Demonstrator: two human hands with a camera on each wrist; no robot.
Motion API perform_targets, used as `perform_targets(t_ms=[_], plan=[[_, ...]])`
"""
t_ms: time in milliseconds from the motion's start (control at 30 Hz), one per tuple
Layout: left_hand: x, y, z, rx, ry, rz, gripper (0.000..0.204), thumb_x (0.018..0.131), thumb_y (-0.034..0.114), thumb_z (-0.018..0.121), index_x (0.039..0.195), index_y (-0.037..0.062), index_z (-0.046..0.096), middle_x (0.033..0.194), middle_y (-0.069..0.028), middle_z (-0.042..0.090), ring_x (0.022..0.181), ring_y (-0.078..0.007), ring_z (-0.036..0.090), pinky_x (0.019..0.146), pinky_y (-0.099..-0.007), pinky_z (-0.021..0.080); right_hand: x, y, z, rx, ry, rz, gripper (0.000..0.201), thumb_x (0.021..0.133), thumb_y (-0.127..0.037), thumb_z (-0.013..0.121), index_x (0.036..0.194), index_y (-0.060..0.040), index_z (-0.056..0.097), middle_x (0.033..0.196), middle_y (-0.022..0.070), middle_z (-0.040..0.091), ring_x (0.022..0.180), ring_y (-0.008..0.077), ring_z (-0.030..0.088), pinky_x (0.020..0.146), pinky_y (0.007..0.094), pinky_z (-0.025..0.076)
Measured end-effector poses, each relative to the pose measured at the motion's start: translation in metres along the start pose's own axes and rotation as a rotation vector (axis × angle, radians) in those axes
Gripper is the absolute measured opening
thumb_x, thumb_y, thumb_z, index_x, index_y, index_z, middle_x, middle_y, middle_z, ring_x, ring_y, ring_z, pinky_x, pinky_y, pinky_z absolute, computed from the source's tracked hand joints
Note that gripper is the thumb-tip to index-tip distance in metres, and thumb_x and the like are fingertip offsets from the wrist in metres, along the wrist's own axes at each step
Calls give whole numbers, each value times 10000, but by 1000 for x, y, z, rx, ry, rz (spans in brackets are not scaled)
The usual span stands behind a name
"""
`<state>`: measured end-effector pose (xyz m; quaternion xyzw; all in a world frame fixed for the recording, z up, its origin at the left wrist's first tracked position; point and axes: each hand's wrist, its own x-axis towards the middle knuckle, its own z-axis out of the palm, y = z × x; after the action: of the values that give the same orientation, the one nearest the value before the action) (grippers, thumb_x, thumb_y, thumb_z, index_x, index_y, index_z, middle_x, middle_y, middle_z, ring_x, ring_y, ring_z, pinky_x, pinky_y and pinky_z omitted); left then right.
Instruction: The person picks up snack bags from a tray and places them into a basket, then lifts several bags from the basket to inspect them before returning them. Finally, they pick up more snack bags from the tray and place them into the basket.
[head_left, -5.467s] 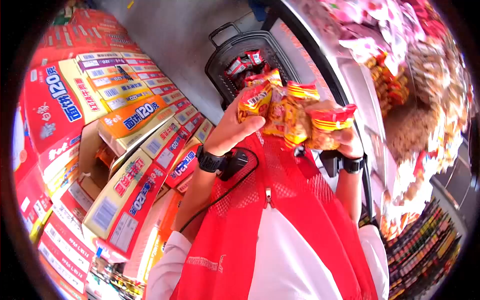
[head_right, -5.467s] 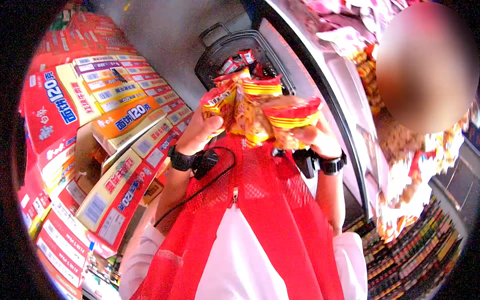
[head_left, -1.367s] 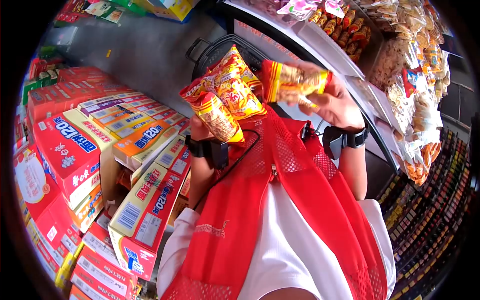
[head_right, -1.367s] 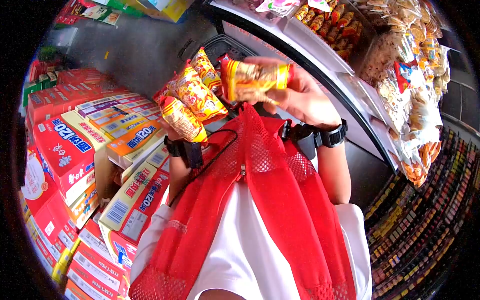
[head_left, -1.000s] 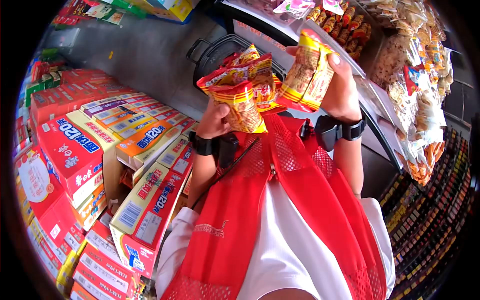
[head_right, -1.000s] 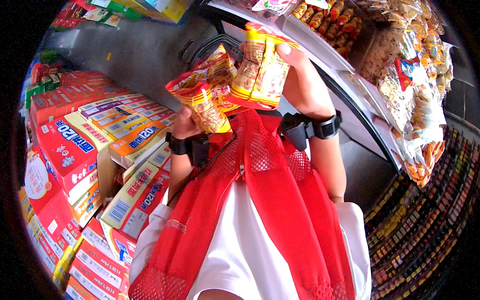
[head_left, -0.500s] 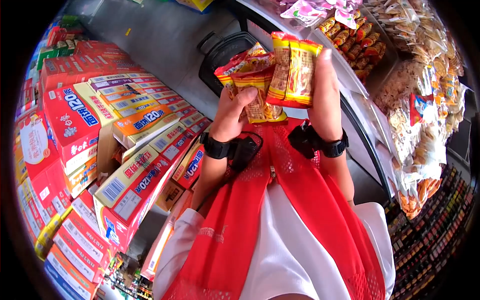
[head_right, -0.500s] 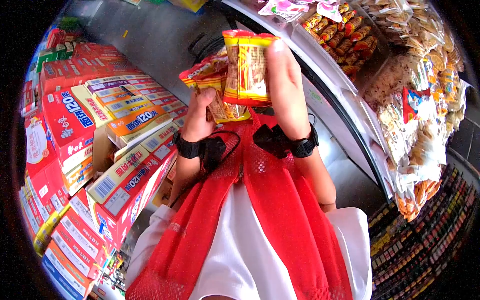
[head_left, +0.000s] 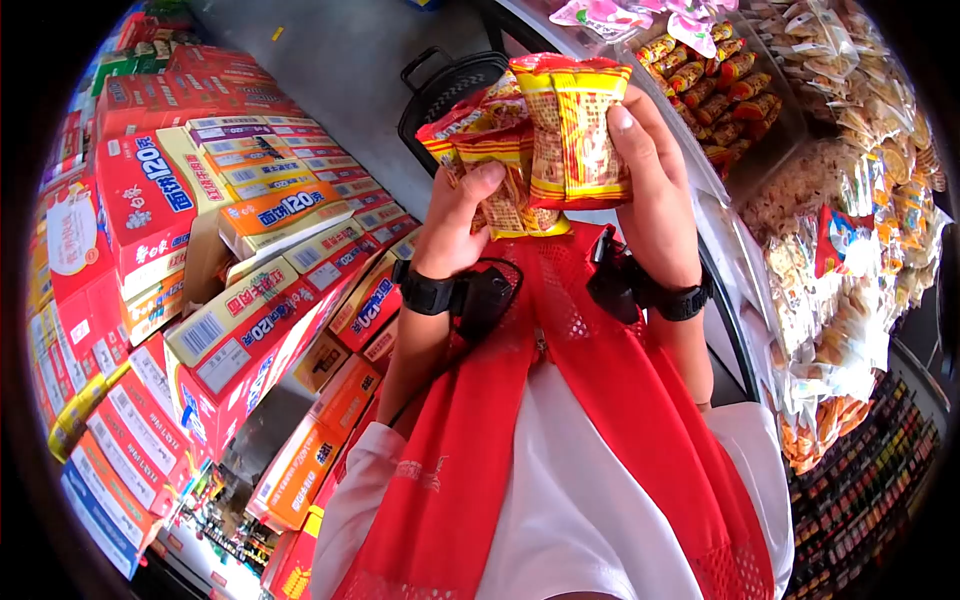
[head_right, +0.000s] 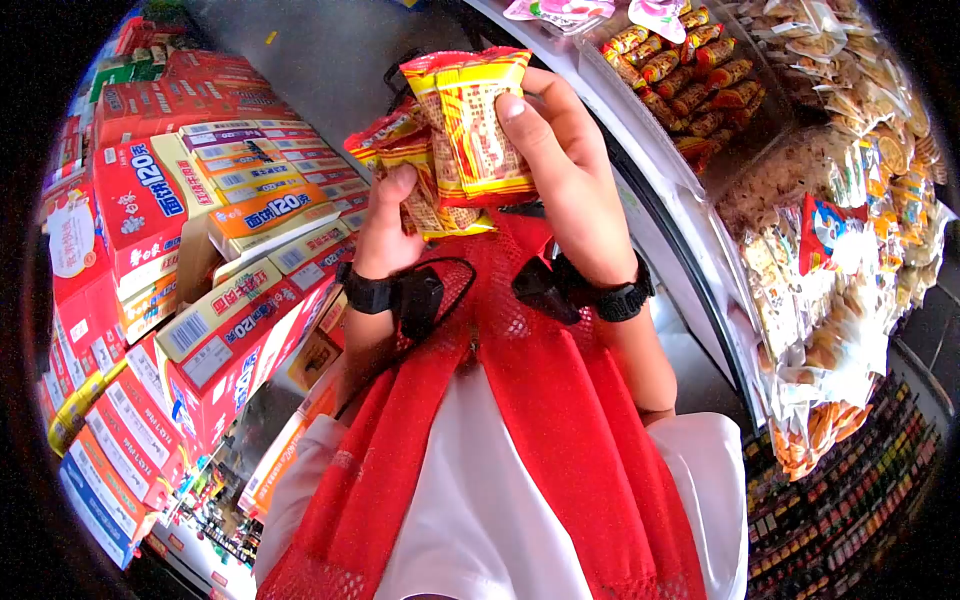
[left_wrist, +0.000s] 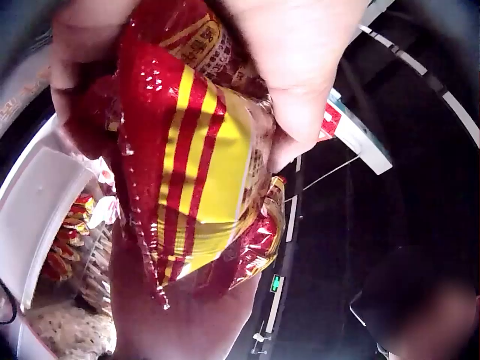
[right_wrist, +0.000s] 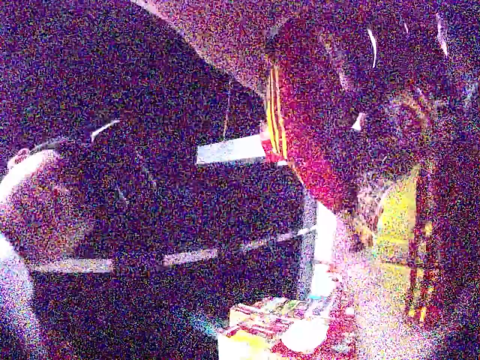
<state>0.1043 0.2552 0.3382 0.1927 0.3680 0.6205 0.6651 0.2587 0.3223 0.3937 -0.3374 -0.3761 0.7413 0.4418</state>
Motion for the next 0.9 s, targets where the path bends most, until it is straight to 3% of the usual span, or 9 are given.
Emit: perform_targets(t_ms=[233,467,567,700,733,833,867,900], plan=[[-2,-12,1,-33,11,-25,623,801,342,662,1257,-3,414,1161,-83,562,1026,-177,580,865,-338,486,-2,-8,-1,-73,-13,-20,279,941,-186,514,1136,13,523,1010,23,605,903,65,550,811,216,436],[3,-18,-3,-74,69,-64,566,804,335,640,1226,13,445,1129,-76,576,1000,-176,588,850,-332,492,2,-3,-8,-66,-102,6,330,957,-203,466,1207,11,489,1089,44,596,964,82,559,867,240,431],[9,-27,-16,-139,13,-79,606,801,370,644,1252,26,431,1176,-91,557,1042,-202,576,873,-349,488,3,-8,-7,-67,-96,-14,353,942,-220,518,1196,23,486,1060,46,592,959,87,546,845,244,441],[12,-28,-22,-140,-82,-44,749,779,482,644,1318,34,382,1289,-110,490,1136,-240,521,961,-392,428,2,-10,-2,-35,-197,-112,563,845,-145,663,1302,20,379,1135,59,556,1033,104,520,902,254,413],[13,-28,-26,-153,-93,-60,766,777,495,639,1327,34,373,1300,-112,482,1147,-248,513,974,-399,416,3,-13,-1,-52,-170,-117,639,809,-107,699,1316,13,328,1136,62,541,1048,111,510,921,268,401],[19,-28,-36,-186,-72,-119,799,775,518,624,1348,32,352,1319,-119,468,1169,-270,494,1005,-418,385,3,-12,-1,21,-101,-158,564,831,-111,673,1271,8,340,1128,62,523,1048,120,506,924,281,400],[20,-32,-35,-232,-53,-43,784,780,500,615,1354,36,347,1324,-123,463,1180,-280,484,1015,-430,373,1,-17,-3,-7,-74,-119,575,852,-164,628,1315,-4,327,1221,58,477,1137,139,454,991,305,336],[26,-34,-35,-366,-157,-58,758,784,488,595,1352,47,356,1328,-121,459,1186,-289,477,1011,-447,373,2,-14,-4,-13,2,-182,545,875,-249,586,1297,-7,342,1201,64,485,1106,144,471,971,301,352]])
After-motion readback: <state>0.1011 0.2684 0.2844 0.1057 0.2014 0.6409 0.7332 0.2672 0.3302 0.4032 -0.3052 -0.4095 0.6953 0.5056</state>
